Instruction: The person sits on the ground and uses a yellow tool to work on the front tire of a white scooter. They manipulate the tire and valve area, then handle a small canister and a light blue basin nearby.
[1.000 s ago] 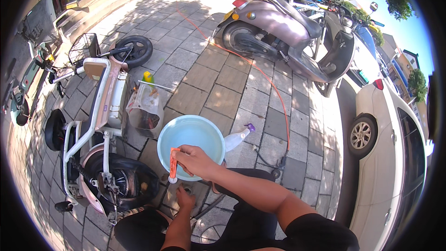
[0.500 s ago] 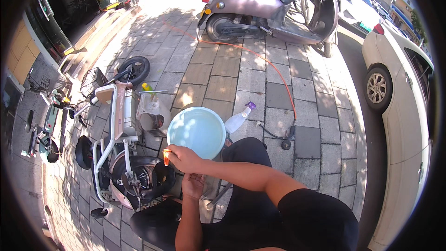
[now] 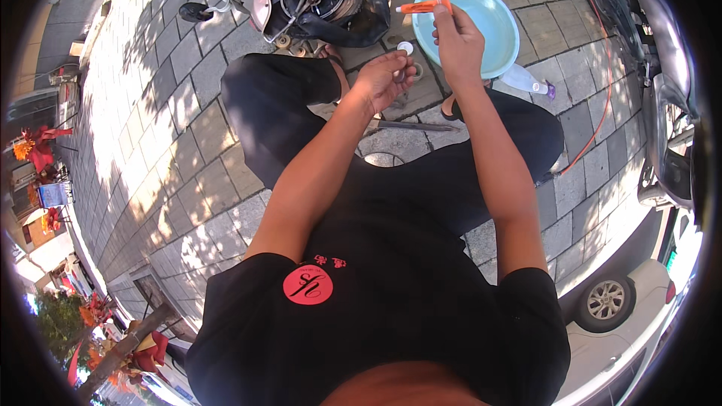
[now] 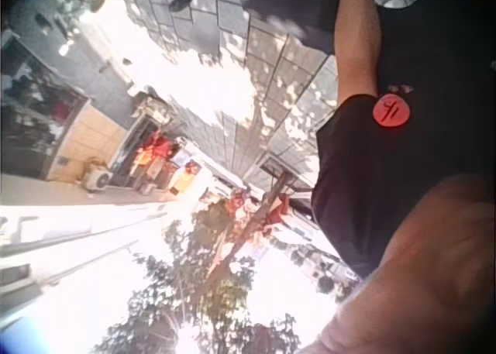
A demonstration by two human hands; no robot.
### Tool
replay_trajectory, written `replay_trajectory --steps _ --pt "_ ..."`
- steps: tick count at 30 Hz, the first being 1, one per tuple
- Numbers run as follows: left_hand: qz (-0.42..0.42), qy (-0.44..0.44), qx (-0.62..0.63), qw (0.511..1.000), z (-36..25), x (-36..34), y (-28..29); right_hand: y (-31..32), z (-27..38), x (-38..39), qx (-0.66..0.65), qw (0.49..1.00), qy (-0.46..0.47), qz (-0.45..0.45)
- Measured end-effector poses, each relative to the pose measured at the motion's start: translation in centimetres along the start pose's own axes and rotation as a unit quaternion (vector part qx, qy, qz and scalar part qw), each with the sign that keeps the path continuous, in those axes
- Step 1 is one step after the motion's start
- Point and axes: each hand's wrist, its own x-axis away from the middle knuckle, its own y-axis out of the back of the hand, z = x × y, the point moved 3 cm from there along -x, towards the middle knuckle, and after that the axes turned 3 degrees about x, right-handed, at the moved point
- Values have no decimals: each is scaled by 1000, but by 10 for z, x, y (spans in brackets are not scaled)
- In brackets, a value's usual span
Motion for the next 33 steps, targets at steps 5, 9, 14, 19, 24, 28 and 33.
replay_trajectory --steps 5,9,14,19,24,28,33 --pt "-150 45 -192 969 39 -43 70 23 -11 -29 -119 981 -149 32" --pt "-202 23 -325 924 47 -61 104 24 -24 -35 -133 972 -189 48" --pt "-213 -90 -240 943 16 -50 74 15 -30 -40 -95 970 -214 72" --pt "-28 -216 -174 960 -52 -17 -1 2 -33 -32 -87 967 -217 102" --pt "-8 -230 -284 931 -78 18 -14 5 -21 -14 -94 942 -247 207" --pt "78 -251 -431 863 -87 65 -24 23 -14 9 80 861 -254 432" --pt "124 -216 -556 793 -85 98 -22 6 -25 43 -34 800 -297 519"
